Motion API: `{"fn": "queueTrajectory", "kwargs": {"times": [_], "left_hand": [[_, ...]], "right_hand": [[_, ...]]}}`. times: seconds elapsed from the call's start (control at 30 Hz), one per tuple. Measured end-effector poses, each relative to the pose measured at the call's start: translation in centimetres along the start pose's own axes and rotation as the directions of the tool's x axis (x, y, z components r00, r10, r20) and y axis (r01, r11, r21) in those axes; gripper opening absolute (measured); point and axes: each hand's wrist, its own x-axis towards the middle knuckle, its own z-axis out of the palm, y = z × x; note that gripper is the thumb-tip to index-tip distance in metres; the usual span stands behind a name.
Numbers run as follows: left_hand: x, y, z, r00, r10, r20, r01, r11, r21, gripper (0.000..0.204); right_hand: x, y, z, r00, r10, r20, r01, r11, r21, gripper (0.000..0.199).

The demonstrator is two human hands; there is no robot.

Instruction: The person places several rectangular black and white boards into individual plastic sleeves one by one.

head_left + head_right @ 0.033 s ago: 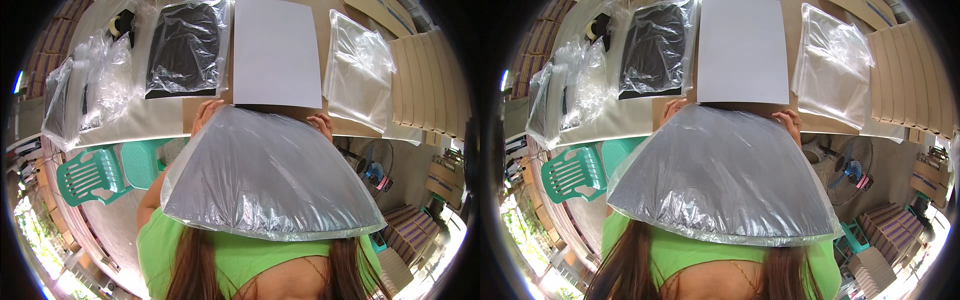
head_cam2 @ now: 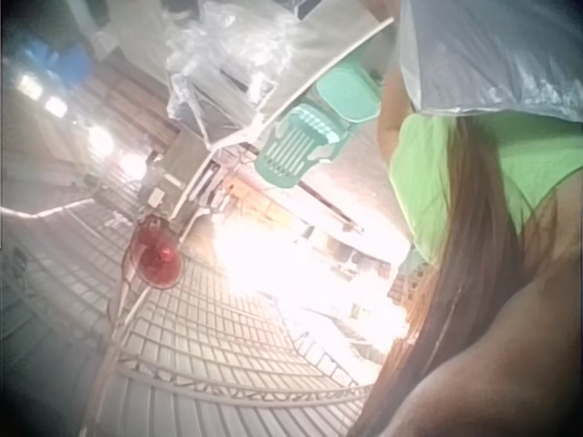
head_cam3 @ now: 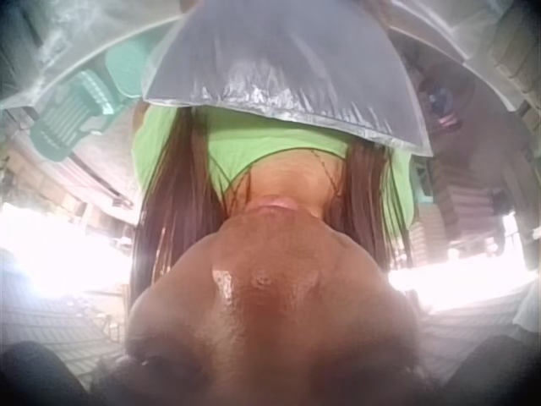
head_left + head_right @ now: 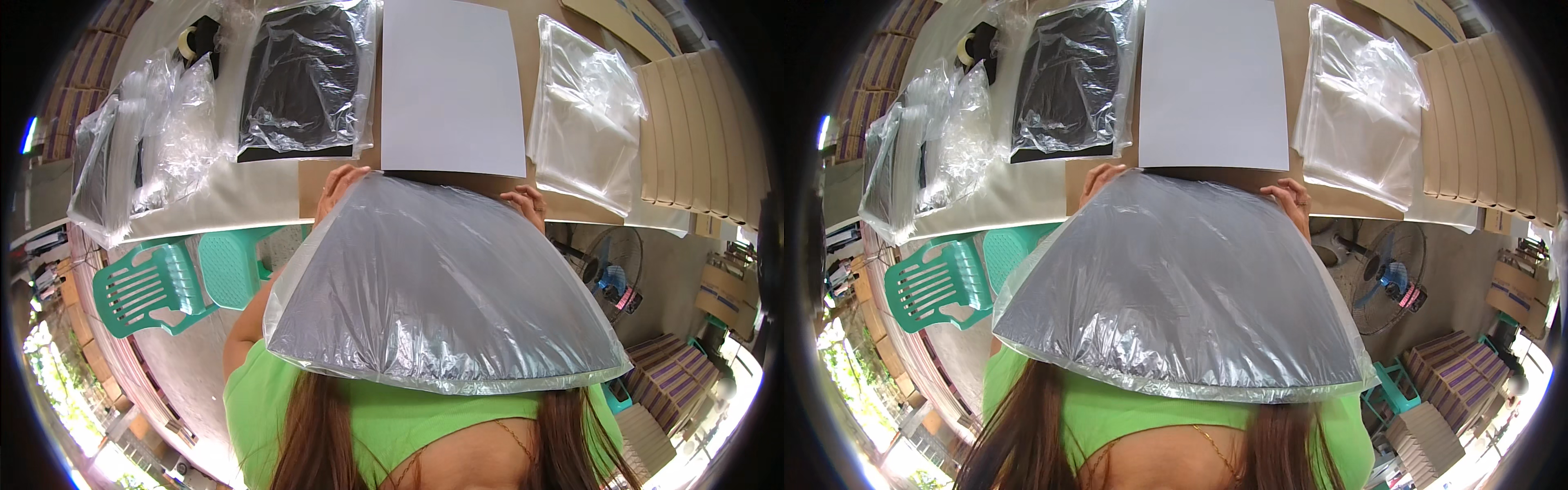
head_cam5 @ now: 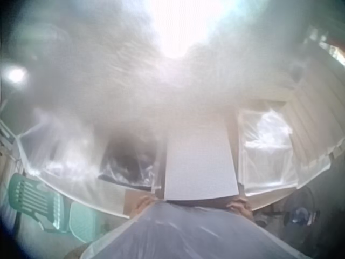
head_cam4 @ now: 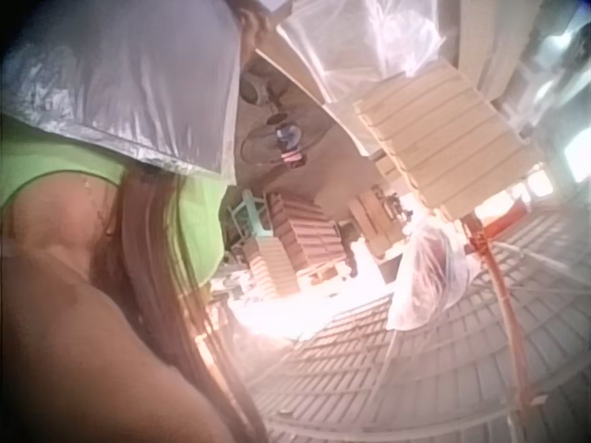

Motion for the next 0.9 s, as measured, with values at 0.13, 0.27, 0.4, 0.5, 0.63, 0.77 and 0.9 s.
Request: {"fn": "queueTrajectory", "kwargs": {"times": [0.13, 0.27, 0.4, 0.5, 0.63, 0.77, 0.9], "left_hand": [[0.6, -0.5, 0.4, 0.993, -0.091, 0.076, 0.104, 0.976, -0.189, 0.03], [3.4, 0.5, -0.9, 0.992, -0.032, 0.124, 0.064, 0.963, -0.263, 0.021], [4.5, -0.4, -2.1, 0.87, -0.487, 0.079, 0.46, 0.742, -0.488, 0.023], [7.2, -2.2, -2.8, 0.852, -0.514, -0.1, 0.272, 0.597, -0.755, 0.031], [10.3, -8.9, -8.0, 0.867, -0.459, -0.192, 0.213, 0.692, -0.69, 0.044], [9.1, -16.6, -13.5, 0.871, -0.473, -0.133, 0.287, 0.71, -0.643, 0.049], [10.1, -19.4, -15.1, 0.846, -0.532, -0.016, 0.464, 0.751, -0.469, 0.042]], "right_hand": [[1.0, -0.8, -0.7, 0.99, 0.048, 0.129, -0.075, 0.974, 0.215, 0.026], [3.6, -2.8, -1.3, 0.991, 0.122, 0.045, -0.129, 0.969, 0.212, 0.02], [7.3, -5.2, -0.9, 0.988, 0.153, 0.028, -0.155, 0.98, 0.121, 0.016], [9.3, -7.0, -0.6, 0.97, 0.238, 0.046, -0.242, 0.95, 0.199, 0.014], [10.5, -7.1, -0.7, 0.98, 0.201, -0.017, -0.181, 0.915, 0.36, 0.013], [10.4, -3.9, -2.7, 0.98, 0.195, 0.031, -0.197, 0.966, 0.165, 0.013], [9.9, -1.1, -4.3, 0.984, 0.178, -0.025, -0.178, 0.984, -0.008, 0.012]]}}
